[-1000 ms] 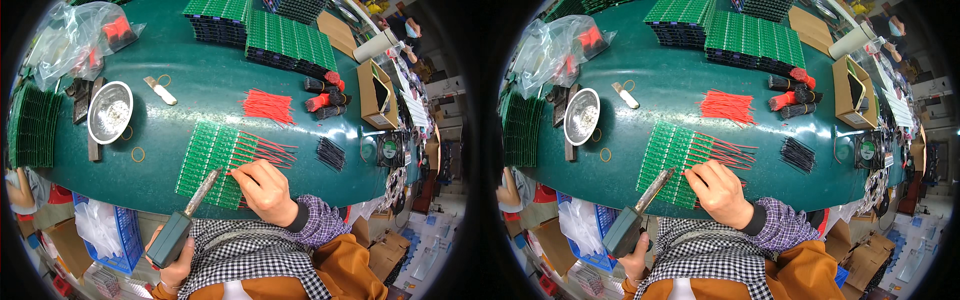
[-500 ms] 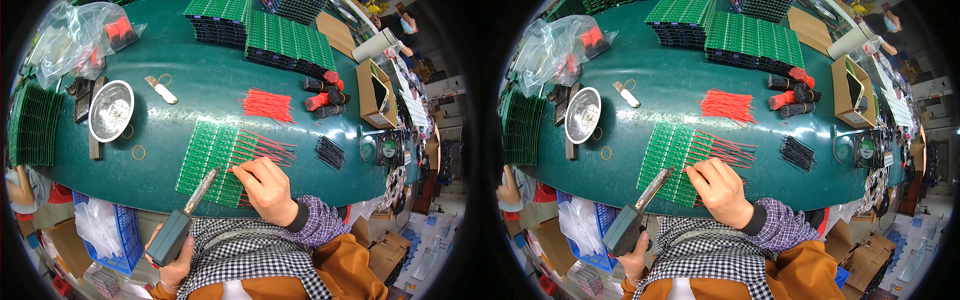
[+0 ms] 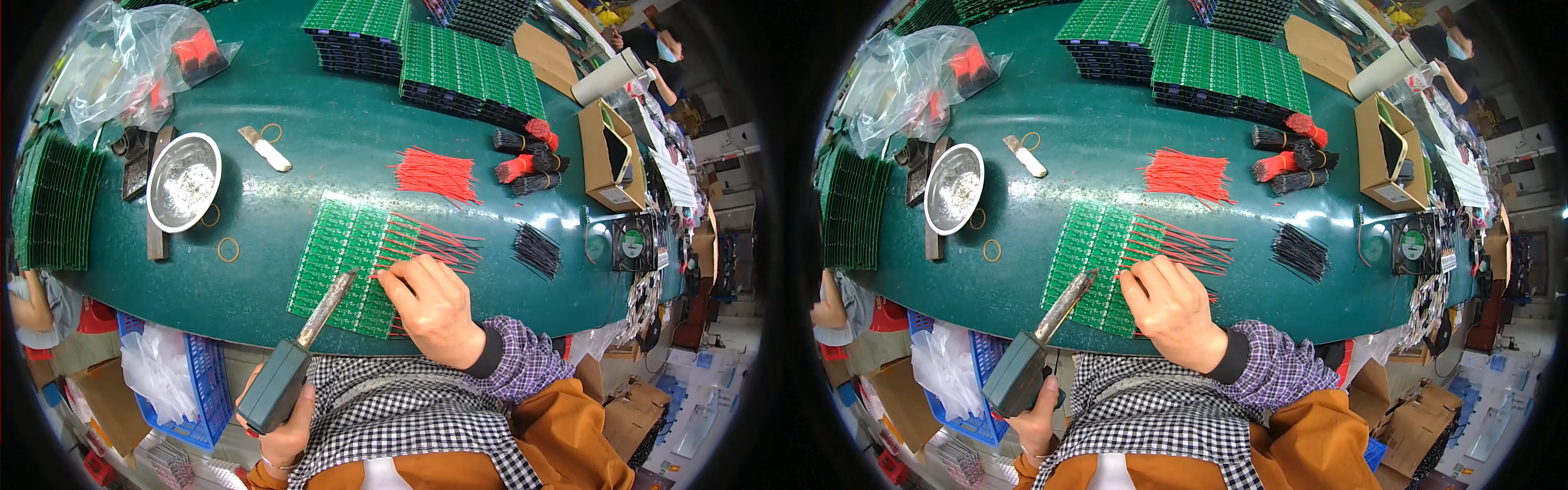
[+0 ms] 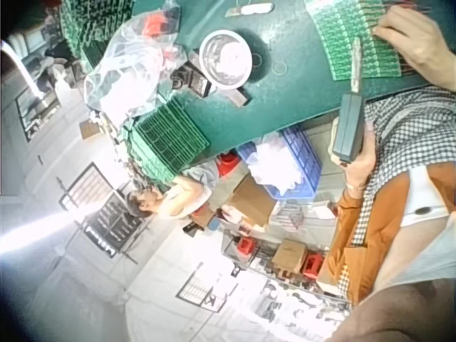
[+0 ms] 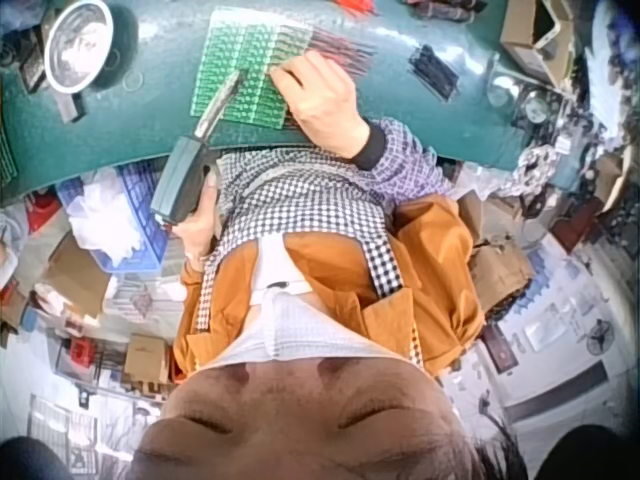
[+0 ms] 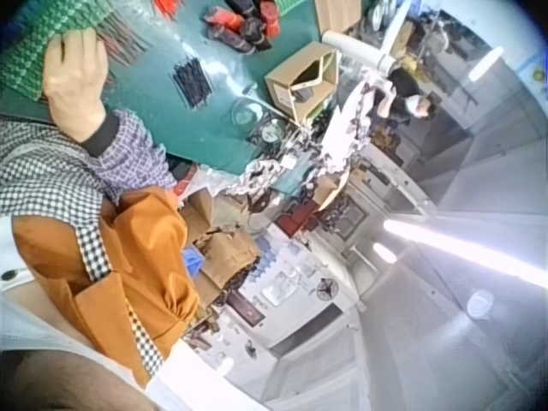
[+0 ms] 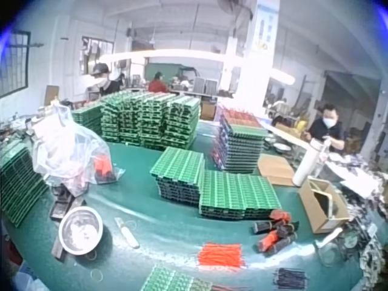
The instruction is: The person solders red wires onto a circuit board panel using a soldering tool while positioning each wire by hand.
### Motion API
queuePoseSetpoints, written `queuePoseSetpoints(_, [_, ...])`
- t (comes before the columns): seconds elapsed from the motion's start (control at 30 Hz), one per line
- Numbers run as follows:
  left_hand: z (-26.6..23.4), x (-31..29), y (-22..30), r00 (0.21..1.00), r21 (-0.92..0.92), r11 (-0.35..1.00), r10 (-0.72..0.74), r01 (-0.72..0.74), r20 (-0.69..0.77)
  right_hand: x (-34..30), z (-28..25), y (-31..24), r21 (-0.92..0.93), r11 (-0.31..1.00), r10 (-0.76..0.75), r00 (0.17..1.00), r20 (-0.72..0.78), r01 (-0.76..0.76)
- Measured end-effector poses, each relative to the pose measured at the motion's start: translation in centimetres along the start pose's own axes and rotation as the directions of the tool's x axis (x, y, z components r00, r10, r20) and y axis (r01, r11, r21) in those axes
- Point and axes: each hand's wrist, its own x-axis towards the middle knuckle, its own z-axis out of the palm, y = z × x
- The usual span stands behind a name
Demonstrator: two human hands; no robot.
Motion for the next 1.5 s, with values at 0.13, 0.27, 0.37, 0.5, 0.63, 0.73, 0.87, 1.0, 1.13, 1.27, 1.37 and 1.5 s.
queuePoseSetpoints(0.13, [0.1,-0.3,-0.1,0.999,-0.028,0.999,-0.037,0.037,-0.011,0.0,0.0,0.3,0.027,0.999,-0.022,0.999,-0.031,0.023])
queuePoseSetpoints(0.27, [0.1,-0.5,-0.6,0.998,-0.009,1.000,-0.007,0.006,-0.055,-0.1,-0.1,0.1,0.064,0.997,-0.026,0.998,-0.059,0.030])
queuePoseSetpoints(0.37, [0.1,-0.5,-0.8,0.999,0.013,1.000,0.017,-0.016,-0.042,-0.1,-0.1,0.0,0.068,0.998,-0.018,0.999,-0.027,0.020])
queuePoseSetpoints(0.5, [0.2,-0.2,-0.7,1.000,0.032,0.999,0.023,-0.022,-0.016,-0.3,0.0,0.3,0.072,0.997,-0.029,0.999,-0.017,0.030])
queuePoseSetpoints(0.63, [0.3,0.6,0.1,0.999,0.014,1.000,0.022,-0.023,0.044,-0.4,0.1,0.3,0.089,0.996,-0.026,1.000,-0.015,0.028])
queuePoseSetpoints(0.73, [0.7,0.7,0.2,0.999,0.001,0.999,0.046,-0.046,0.025,-0.3,0.2,0.3,0.091,0.996,-0.021,1.000,-0.011,0.022])
queuePoseSetpoints(0.87, [0.7,0.8,0.1,0.998,0.008,0.999,0.045,-0.046,0.033,-0.4,0.1,0.3,0.080,0.997,-0.013,1.000,-0.007,0.013])
queuePoseSetpoints(1.0, [0.9,0.8,0.0,0.999,0.011,1.000,0.024,-0.024,0.042,-0.4,0.3,0.3,0.089,0.996,-0.010,1.000,-0.017,0.011])
queuePoseSetpoints(1.13, [0.9,0.9,-0.1,0.997,0.044,0.998,0.051,-0.054,0.061,-0.4,0.3,0.2,0.083,0.996,-0.011,1.000,-0.020,0.013])
queuePoseSetpoints(1.27, [0.8,1.0,0.1,0.996,0.056,0.997,0.044,-0.049,0.078,-0.3,0.2,0.2,0.081,0.997,-0.008,1.000,-0.014,0.009])
queuePoseSetpoints(1.37, [0.4,0.6,-0.1,0.997,0.069,0.997,0.023,-0.028,0.077,-0.3,0.1,0.1,0.079,0.997,-0.005,1.000,-0.012,0.006])
queuePoseSetpoints(1.5, [0.4,0.2,-0.4,0.999,0.046,0.999,0.001,-0.003,0.044,-0.2,0.2,0.1,0.078,0.997,-0.008,1.000,-0.026,0.010])
